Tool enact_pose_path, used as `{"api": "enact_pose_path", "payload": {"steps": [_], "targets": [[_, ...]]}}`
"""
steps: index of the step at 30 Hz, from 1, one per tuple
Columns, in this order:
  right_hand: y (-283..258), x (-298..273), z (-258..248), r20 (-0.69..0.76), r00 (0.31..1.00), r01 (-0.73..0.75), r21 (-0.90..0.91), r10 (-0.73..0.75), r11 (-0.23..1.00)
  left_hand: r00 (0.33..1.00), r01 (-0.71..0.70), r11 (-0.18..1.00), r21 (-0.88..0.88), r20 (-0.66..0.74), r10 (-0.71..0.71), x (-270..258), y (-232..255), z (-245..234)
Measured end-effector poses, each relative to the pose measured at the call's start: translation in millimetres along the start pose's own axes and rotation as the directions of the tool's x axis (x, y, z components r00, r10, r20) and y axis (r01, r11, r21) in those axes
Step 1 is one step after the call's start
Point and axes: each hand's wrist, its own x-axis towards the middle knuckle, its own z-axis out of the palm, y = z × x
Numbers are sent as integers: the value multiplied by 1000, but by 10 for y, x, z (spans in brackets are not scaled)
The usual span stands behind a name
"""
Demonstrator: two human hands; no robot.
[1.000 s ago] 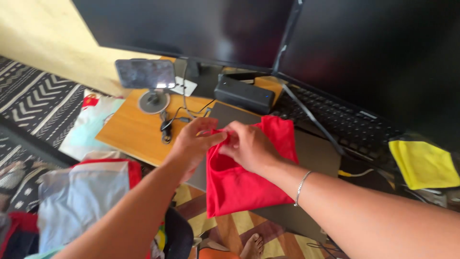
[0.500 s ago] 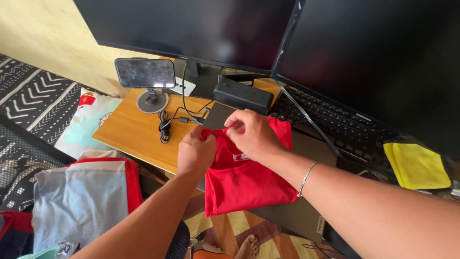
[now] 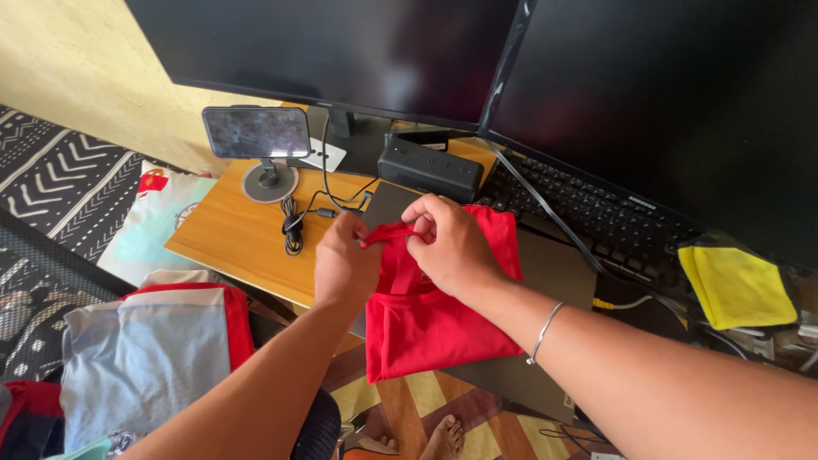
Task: Folding various items of clothing, such as jerseys and t-shirts, on a desk and a chair.
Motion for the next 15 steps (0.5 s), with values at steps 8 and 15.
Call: {"api": "enact_pose_path", "payload": {"steps": [8,15], "targets": [[-112,-225,-2,-99,975,196,-59,-201,979,980,151,986,69,-140,-140,130,-322,245],[-280,-159,-95,92,995,21,99,-31,995,901,432,901,-39,67,-429,127,101,-35]]}}
